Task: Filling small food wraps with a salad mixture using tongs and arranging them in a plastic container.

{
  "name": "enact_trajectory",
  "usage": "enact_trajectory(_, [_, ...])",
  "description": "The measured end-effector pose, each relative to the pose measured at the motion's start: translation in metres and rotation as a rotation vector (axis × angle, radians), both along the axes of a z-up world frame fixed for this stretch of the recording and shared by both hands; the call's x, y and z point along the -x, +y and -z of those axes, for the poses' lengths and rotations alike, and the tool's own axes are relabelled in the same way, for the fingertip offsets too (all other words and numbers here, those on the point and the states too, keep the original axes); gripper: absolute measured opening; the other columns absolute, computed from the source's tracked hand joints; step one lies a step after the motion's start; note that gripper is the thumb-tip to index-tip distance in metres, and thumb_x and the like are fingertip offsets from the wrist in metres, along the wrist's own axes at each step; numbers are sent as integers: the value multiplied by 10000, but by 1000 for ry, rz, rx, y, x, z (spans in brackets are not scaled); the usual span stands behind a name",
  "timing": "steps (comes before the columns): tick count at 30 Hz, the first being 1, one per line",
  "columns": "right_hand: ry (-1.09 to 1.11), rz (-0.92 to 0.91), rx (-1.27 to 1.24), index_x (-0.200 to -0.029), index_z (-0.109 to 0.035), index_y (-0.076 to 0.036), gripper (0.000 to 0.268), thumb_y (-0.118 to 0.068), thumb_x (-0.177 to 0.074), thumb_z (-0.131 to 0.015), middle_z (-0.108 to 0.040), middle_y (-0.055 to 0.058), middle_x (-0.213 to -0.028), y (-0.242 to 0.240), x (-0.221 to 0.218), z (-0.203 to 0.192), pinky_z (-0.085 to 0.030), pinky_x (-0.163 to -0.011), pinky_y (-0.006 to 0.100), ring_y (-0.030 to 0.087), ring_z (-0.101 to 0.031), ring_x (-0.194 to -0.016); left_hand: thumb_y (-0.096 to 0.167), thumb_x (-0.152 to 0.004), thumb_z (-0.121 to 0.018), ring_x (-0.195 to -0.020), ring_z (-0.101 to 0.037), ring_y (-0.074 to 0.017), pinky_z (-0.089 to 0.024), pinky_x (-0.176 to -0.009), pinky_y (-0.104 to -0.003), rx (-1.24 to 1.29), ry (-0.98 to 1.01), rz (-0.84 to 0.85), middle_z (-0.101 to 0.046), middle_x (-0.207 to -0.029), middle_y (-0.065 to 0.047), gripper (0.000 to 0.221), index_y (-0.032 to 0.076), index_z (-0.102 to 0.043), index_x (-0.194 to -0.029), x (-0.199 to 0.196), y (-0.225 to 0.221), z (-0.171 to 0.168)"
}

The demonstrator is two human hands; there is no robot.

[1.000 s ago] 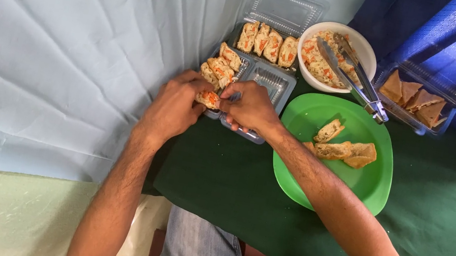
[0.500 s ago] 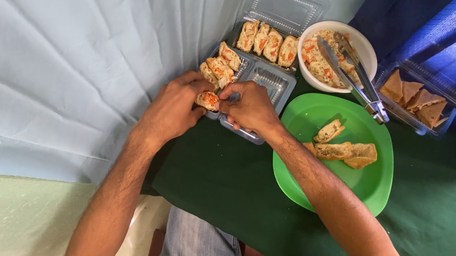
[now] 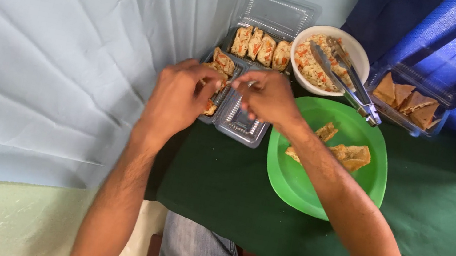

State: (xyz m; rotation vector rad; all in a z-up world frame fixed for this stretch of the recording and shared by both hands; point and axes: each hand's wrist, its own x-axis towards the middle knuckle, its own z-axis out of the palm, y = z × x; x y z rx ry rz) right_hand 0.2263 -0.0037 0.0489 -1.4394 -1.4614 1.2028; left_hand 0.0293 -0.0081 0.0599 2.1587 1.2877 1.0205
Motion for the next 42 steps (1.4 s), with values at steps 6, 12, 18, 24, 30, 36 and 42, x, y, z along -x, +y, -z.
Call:
enact_trajectory(6, [64, 211, -210, -1045, -728, -26, 139, -107, -966, -648, -603, 123, -556, 33, -49, 18, -435, -248, 238, 155, -545, -352, 262, -975, -711, -613, -693, -321, -560, -627, -413, -83, -253, -12, -631, -565, -97, 143, 151, -764, -903, -68, 59, 41])
enact_trajectory(12, [-83, 342, -335, -848, -759, -129, 280, -246, -1040, -592, -568, 14, -547, 53, -92, 41, -377, -411, 202, 78, -479, -496, 425, -988, -609, -660, -698, -401, -535, -658, -461, 52, -323, -79, -646, -560, -129, 406, 122, -667, -723, -138, 104, 67])
enact_trajectory(18, [-214, 418, -394, -749, -737, -152, 405, -364, -1062, -592, -601, 80, -588, 65, -120, 60, -462, -590, 356, 203, -566, -594, 396, -986, -534, -733, -669, -451, -445, -695, -549, 100, -389, -173, -638, -615, -194, 445, 85, -586, -671, -179, 109, 79])
enact_trajectory(24, [-124, 430, -504, -1036, -761, -98, 193, -189, -1047, -591, -679, 113, -706, 65, -121, 50, -539, -699, 402, 212, -638, -728, 211, -1021, -552, -852, -647, -467, -512, -739, -515, -210, -495, -122, -561, -765, -235, 247, 48, -545, -836, -211, 109, 81])
enact_trajectory(30, [12, 444, -536, -1236, -727, -132, 252, -277, -1079, -595, -753, 143, -1039, 63, -127, 31, -604, -827, 417, 241, -740, -973, 315, -1039, -576, -1030, -654, -364, -517, -885, -447, -140, -580, -108, -656, -992, -112, 201, 134, -664, -1044, -227, 92, 53])
enact_trajectory(36, [-533, 545, -510, -1448, -548, -74, 423, -340, -1126, -481, -542, 181, -1434, 63, -112, 26, -410, -1156, 506, 329, -491, -1360, 404, -1135, -322, -1541, -277, -414, -179, -1305, -494, 258, -776, 62, -355, -1634, -262, 567, 57, -392, -1577, -241, 61, 10])
enact_trajectory(42, [-2441, 751, -267, -1655, -242, 0, 518, -234, -1194, -277, -104, 122, -1759, 79, -88, 67, -113, -1368, 517, 297, -53, -1632, 430, -1121, -252, -1554, -116, -452, -69, -1292, -536, 364, -878, 147, -176, -1681, -284, 616, 76, -252, -1624, -246, 21, -31])
